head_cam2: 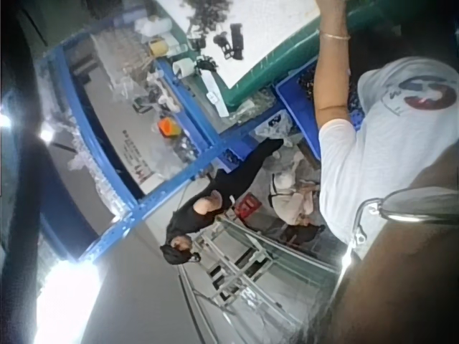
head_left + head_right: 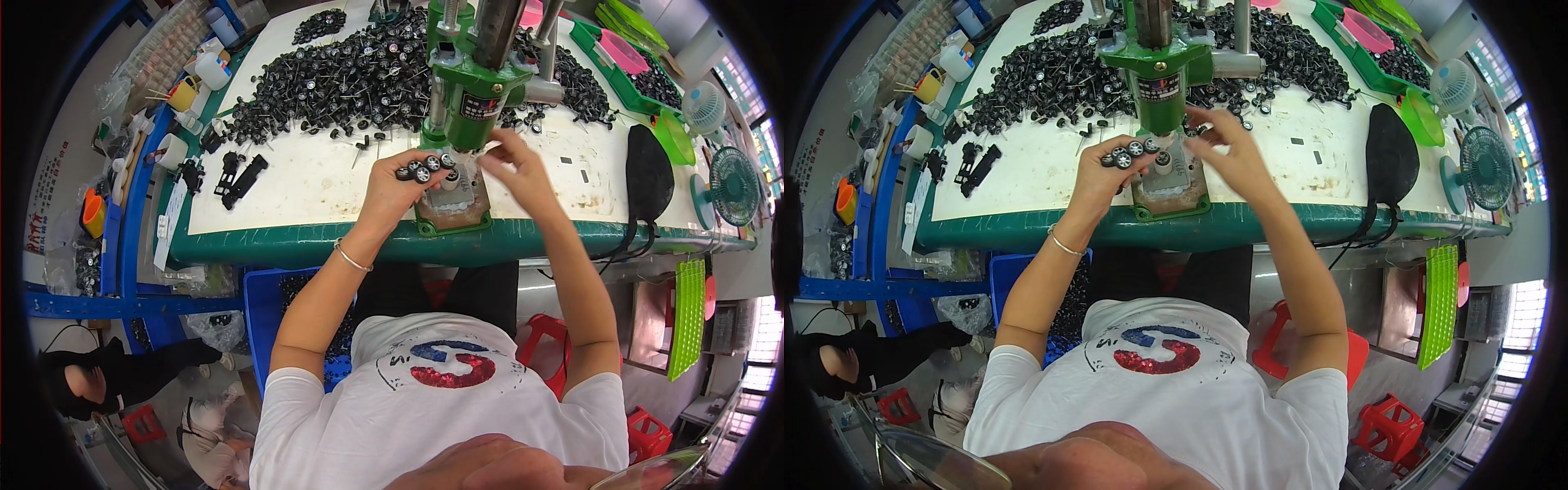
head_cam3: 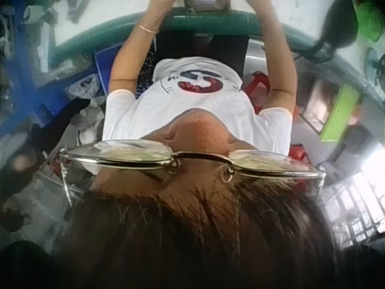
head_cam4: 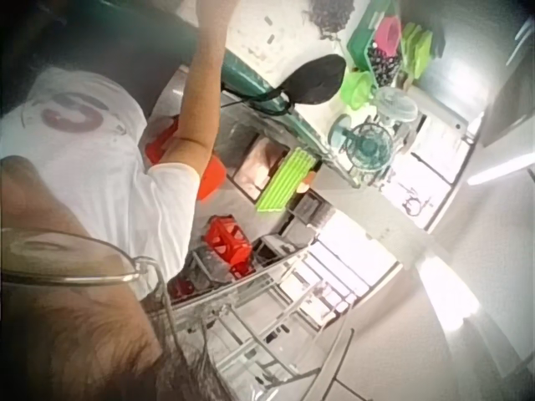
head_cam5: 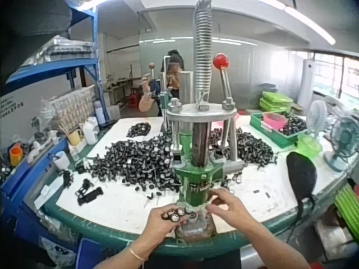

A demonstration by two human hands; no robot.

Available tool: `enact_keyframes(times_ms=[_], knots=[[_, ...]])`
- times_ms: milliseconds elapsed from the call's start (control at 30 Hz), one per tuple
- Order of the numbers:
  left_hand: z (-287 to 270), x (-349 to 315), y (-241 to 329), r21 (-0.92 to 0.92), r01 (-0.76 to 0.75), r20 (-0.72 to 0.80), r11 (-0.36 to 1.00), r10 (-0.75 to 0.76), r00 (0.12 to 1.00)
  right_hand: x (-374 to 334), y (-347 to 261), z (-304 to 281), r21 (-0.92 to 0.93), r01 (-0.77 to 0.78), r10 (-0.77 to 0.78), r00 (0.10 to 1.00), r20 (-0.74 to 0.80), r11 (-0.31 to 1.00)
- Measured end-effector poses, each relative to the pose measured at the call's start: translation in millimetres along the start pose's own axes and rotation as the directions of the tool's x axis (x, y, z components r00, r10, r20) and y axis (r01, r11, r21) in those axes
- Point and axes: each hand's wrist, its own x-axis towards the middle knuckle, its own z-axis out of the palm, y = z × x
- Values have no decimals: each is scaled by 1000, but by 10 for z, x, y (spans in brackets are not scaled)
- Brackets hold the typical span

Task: The person assembles small plastic parts and metal components into assembled units using a manual press machine.

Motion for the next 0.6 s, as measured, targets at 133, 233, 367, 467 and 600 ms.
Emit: enact_keyframes(times_ms=[133,233,367,467,600], knots=[[99,11,54,-30,-5,3,1000,5,1000,318,-145,-431,210,-59,94,982,-161,976],[150,28,8,-37,-18,-27,999,17,999,637,-519,-619,210,-11,82,939,-334,978],[154,48,40,-49,1,-25,999,-2,1000,1096,-1223,-457,427,240,-51,911,-409,872],[96,40,53,-28,0,-37,1000,-1,999,1230,-1783,-349,681,113,253,875,-414,724],[146,97,142,17,-13,18,1000,13,1000,1504,-1555,-650,643,186,-89,979,-181,743]])
